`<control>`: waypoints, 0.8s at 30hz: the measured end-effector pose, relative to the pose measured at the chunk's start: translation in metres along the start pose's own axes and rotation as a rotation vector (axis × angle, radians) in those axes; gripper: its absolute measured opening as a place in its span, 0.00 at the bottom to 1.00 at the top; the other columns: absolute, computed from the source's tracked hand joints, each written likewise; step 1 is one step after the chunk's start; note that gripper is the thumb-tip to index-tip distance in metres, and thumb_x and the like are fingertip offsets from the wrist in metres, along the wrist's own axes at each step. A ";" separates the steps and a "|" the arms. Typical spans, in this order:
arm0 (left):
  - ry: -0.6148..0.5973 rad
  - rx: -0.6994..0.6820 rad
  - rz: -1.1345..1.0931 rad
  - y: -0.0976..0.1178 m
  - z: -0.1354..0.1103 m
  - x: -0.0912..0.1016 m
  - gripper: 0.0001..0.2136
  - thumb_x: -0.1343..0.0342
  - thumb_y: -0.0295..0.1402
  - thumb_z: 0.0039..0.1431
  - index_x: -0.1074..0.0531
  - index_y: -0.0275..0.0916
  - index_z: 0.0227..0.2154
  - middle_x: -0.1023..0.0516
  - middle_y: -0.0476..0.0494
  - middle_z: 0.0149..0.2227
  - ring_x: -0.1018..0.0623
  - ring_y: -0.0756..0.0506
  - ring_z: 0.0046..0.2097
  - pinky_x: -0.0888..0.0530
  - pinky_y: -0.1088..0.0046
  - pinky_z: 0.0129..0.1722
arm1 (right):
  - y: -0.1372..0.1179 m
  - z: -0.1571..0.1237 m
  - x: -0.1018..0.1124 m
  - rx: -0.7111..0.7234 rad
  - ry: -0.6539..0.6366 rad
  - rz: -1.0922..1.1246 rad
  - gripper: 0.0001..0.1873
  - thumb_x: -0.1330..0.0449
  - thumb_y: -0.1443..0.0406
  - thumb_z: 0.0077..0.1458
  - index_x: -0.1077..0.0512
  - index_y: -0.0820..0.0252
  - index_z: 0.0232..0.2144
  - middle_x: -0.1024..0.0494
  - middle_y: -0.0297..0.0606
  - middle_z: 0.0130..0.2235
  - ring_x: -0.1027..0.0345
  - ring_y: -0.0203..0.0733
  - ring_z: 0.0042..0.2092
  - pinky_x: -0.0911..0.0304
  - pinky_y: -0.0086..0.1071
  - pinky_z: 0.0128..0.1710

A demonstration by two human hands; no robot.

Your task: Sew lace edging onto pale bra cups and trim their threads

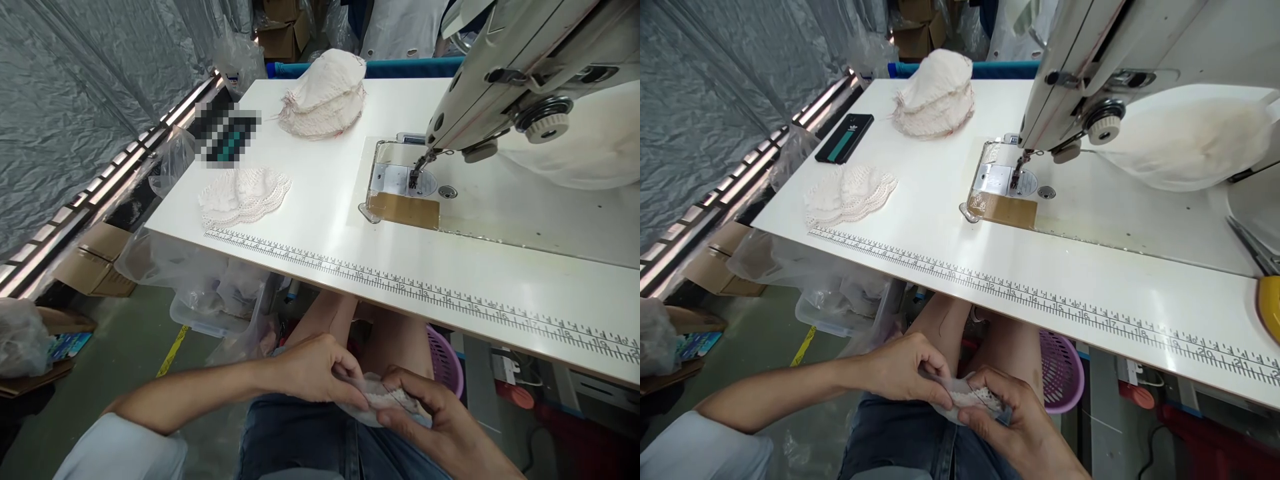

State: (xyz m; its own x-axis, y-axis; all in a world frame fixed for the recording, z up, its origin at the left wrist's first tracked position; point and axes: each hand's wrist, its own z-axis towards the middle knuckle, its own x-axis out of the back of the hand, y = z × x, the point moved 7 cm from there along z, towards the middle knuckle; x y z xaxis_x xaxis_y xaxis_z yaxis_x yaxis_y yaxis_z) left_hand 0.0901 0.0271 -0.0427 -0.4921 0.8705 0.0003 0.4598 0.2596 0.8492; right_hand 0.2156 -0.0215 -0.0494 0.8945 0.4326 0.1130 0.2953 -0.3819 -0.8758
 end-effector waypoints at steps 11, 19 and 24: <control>-0.043 -0.031 -0.083 -0.001 -0.003 0.000 0.17 0.36 0.44 0.45 0.21 0.33 0.29 0.26 0.49 0.24 0.30 0.53 0.27 0.37 0.83 0.26 | 0.006 -0.002 0.000 -0.033 -0.087 0.048 0.17 0.42 0.51 0.53 0.26 0.59 0.27 0.28 0.33 0.26 0.37 0.37 0.30 0.42 0.26 0.30; -0.015 -0.001 -0.093 -0.003 -0.002 -0.002 0.17 0.36 0.44 0.45 0.21 0.31 0.28 0.27 0.49 0.22 0.31 0.54 0.26 0.38 0.84 0.24 | 0.002 0.001 -0.005 -0.058 -0.058 0.141 0.16 0.37 0.53 0.48 0.26 0.60 0.24 0.32 0.30 0.23 0.41 0.34 0.27 0.45 0.25 0.26; -0.022 0.016 -0.100 -0.005 -0.002 0.000 0.18 0.36 0.45 0.44 0.22 0.31 0.28 0.26 0.48 0.23 0.30 0.53 0.26 0.36 0.82 0.26 | -0.001 0.000 -0.007 -0.051 -0.129 0.179 0.16 0.41 0.53 0.52 0.25 0.59 0.28 0.29 0.32 0.26 0.38 0.37 0.30 0.43 0.27 0.30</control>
State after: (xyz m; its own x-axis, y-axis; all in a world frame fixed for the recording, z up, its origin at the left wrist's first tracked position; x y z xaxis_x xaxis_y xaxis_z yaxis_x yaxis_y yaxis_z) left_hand 0.0861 0.0243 -0.0458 -0.5201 0.8487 -0.0960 0.4208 0.3524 0.8359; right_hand 0.2090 -0.0247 -0.0494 0.8848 0.4539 -0.1057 0.1553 -0.5010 -0.8514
